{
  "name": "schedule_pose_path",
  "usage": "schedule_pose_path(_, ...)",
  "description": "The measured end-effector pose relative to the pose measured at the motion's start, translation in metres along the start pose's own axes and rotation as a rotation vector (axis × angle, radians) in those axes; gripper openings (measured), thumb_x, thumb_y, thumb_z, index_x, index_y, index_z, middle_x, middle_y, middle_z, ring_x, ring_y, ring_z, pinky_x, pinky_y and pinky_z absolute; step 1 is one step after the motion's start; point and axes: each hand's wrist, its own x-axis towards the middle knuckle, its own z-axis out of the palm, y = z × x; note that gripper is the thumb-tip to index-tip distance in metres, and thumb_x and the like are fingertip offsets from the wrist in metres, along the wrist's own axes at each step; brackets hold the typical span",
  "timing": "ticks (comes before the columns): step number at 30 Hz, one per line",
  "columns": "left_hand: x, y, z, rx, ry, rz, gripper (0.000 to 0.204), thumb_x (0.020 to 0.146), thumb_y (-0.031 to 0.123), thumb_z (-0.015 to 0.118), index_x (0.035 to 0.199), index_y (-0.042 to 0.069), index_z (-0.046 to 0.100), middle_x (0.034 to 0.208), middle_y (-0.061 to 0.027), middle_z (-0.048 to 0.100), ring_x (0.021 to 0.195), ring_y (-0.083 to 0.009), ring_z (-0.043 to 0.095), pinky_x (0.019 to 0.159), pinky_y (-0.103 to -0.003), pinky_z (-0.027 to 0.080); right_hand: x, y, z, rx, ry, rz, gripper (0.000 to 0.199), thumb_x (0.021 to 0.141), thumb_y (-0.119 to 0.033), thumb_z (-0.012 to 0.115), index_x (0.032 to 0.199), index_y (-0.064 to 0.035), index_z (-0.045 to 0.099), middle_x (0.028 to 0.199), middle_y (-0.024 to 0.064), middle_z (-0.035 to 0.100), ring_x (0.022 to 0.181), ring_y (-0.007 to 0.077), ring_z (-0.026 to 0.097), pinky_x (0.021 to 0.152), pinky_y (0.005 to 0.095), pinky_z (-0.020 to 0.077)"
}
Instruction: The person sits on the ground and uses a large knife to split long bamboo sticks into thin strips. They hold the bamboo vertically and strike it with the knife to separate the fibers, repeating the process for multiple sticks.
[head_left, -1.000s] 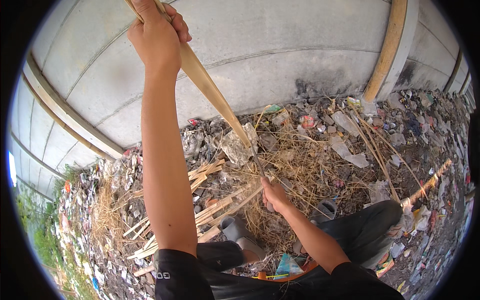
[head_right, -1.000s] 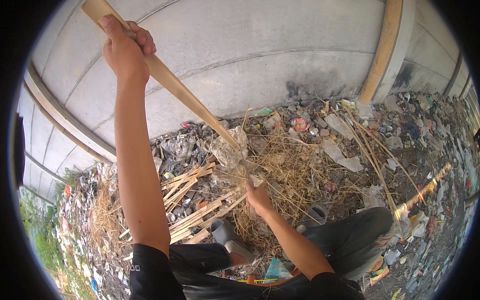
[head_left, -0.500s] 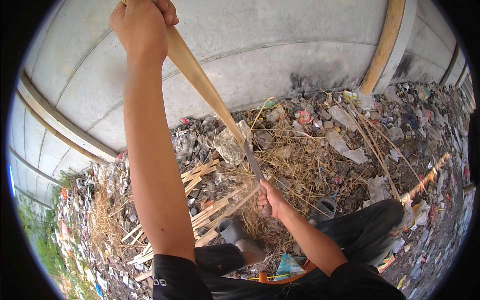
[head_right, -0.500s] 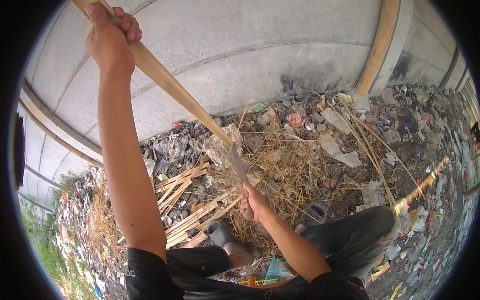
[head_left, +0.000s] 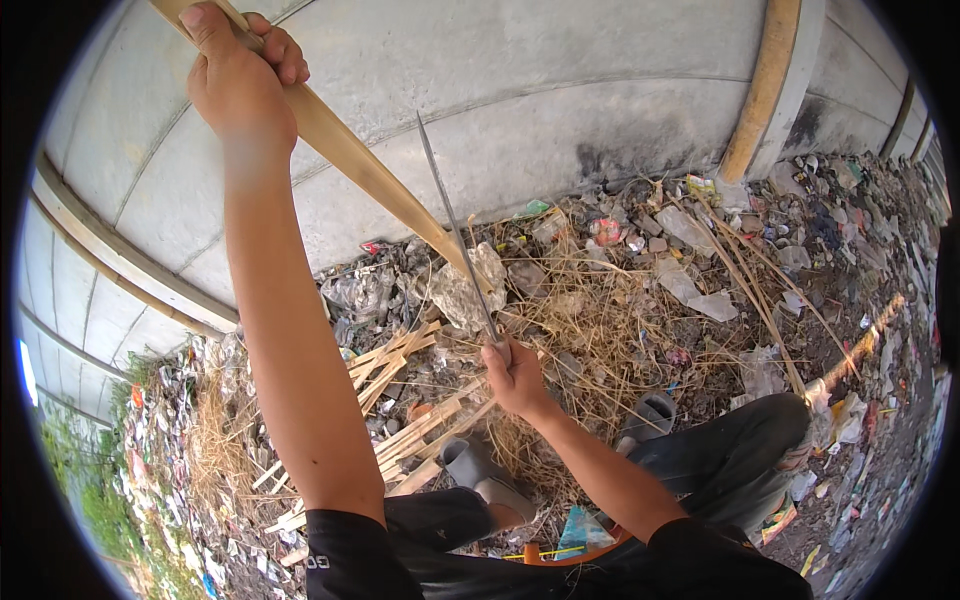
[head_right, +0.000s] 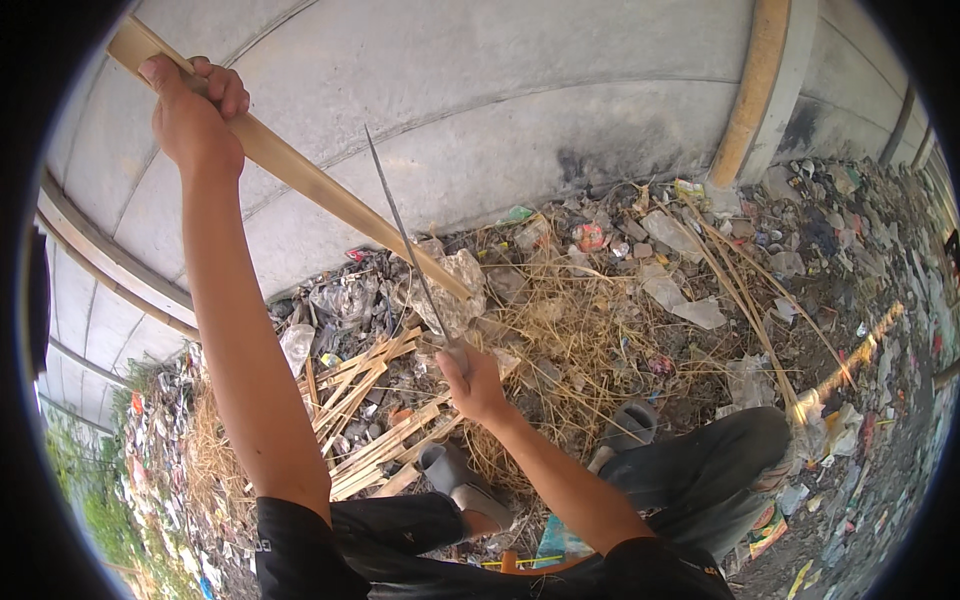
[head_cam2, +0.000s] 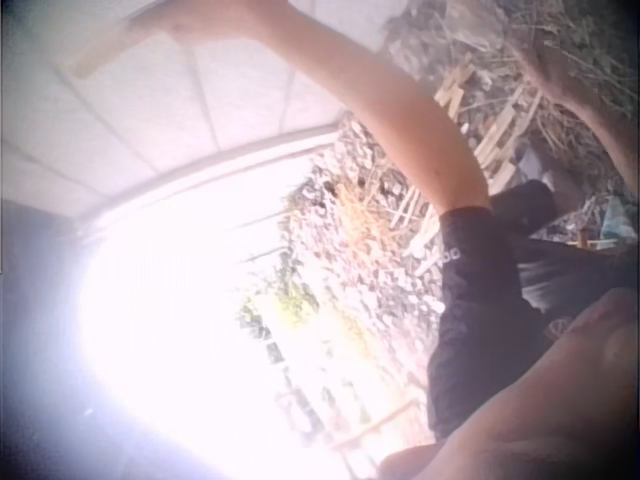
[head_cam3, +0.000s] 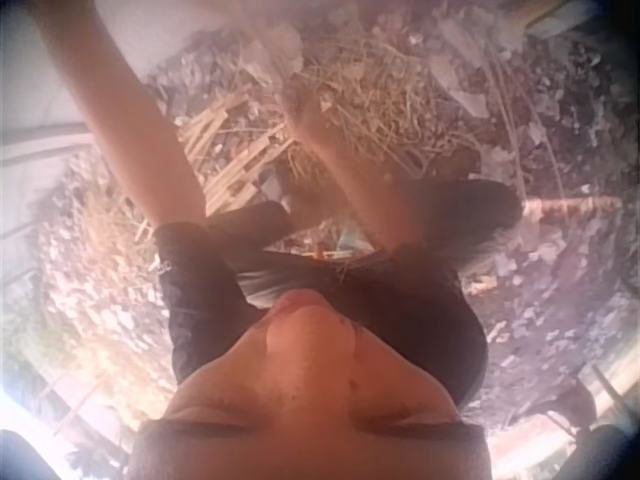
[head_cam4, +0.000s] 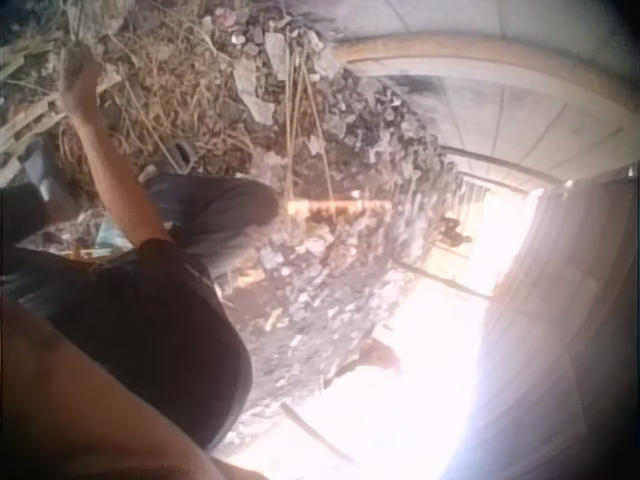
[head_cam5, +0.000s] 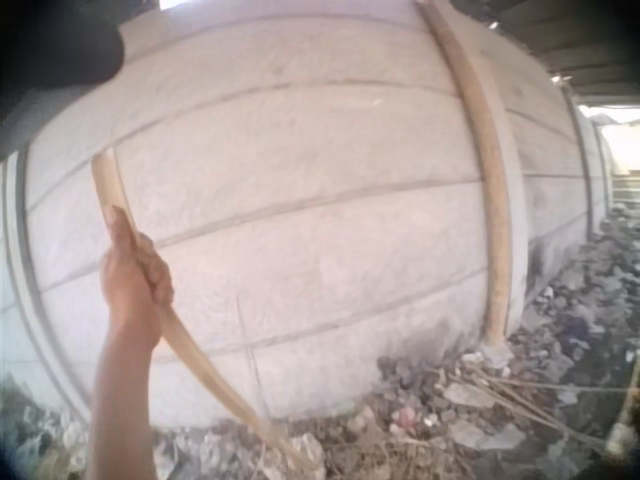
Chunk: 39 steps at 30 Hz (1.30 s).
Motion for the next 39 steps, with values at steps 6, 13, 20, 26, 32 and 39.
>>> schedule_pose_path(6, -0.004, 0.006, -0.012, -0.064, -0.039, -0.010, 0.065, 0.103, 0.065, 0.038, 0.083, 0.004, 0.050, 0.060, -0.0037, 0.042, 0.051, -0.0149, 0.038, 0.052, -0.030, 0.035, -0.049, 0.111, -0.048, -0.328, -0.019, 0.954, 0.070, 0.101, -0.062, 0.046, 0.063, -0.0038, 0.056, 0.052, 0.0077, 0.053, 0.048, 0.0230, 0.061, 0.052, 0.0397, 0.0491)
schedule_pose_path(13, 0.007, 0.002, -0.048, -0.142, -0.079, -0.065, 0.069, 0.097, 0.073, 0.042, 0.084, 0.006, 0.051, 0.060, -0.0026, 0.043, 0.050, -0.0156, 0.042, 0.052, -0.030, 0.038, -0.020, 0.054, -0.051, 0.023, 0.100, 0.791, 0.060, 0.100, -0.057, 0.054, 0.069, -0.0056, 0.054, 0.052, 0.0028, 0.048, 0.043, 0.0144, 0.053, 0.042, 0.0334, 0.0462)
schedule_pose_path(20, 0.012, 0.000, -0.101, -0.500, -0.455, -0.165, 0.064, 0.096, 0.072, 0.043, 0.075, 0.012, 0.047, 0.054, 0.0041, 0.034, 0.043, -0.0103, 0.029, 0.045, -0.024, 0.026, 0.015, -0.065, -0.027, 0.318, 0.144, 0.402, 0.051, 0.101, -0.047, 0.059, 0.070, -0.0068, 0.056, 0.051, -0.0003, 0.047, 0.040, 0.0088, 0.047, 0.039, 0.0283, 0.0399)
schedule_pose_path(26, 0.007, 0.001, -0.134, -0.786, -0.906, -0.137, 0.053, 0.101, 0.060, 0.048, 0.075, 0.014, 0.048, 0.051, 0.0032, 0.042, 0.039, -0.0071, 0.036, 0.040, -0.022, 0.036, 0.061, -0.239, -0.050, 0.351, 0.063, -0.114, 0.049, 0.104, -0.049, 0.053, 0.076, -0.0088, 0.051, 0.051, -0.0022, 0.046, 0.041, 0.0068, 0.046, 0.041, 0.0250, 0.0373)
schedule_pose_path(32, 0.003, -0.002, -0.106, -0.762, -0.943, -0.106, 0.055, 0.102, 0.062, 0.043, 0.073, 0.015, 0.044, 0.050, 0.0037, 0.040, 0.039, -0.0065, 0.035, 0.038, -0.022, 0.034, 0.028, -0.267, -0.023, 0.575, 0.256, -0.414, 0.064, 0.099, -0.072, 0.037, 0.083, -0.0108, 0.044, 0.052, -0.0015, 0.036, 0.039, 0.0100, 0.036, 0.042, 0.0278, 0.0375)
schedule_pose_path(39, -0.005, 0.001, -0.079, -0.441, -0.425, -0.062, 0.063, 0.105, 0.064, 0.026, 0.069, 0.015, 0.040, 0.046, 0.0032, 0.031, 0.034, -0.0094, 0.026, 0.035, -0.026, 0.027, -0.093, -0.048, -0.001, 0.423, 0.312, 1.061, 0.054, 0.098, -0.058, 0.058, 0.080, -0.0079, 0.050, 0.055, -0.0013, 0.044, 0.041, 0.0137, 0.045, 0.044, 0.0365, 0.0452)
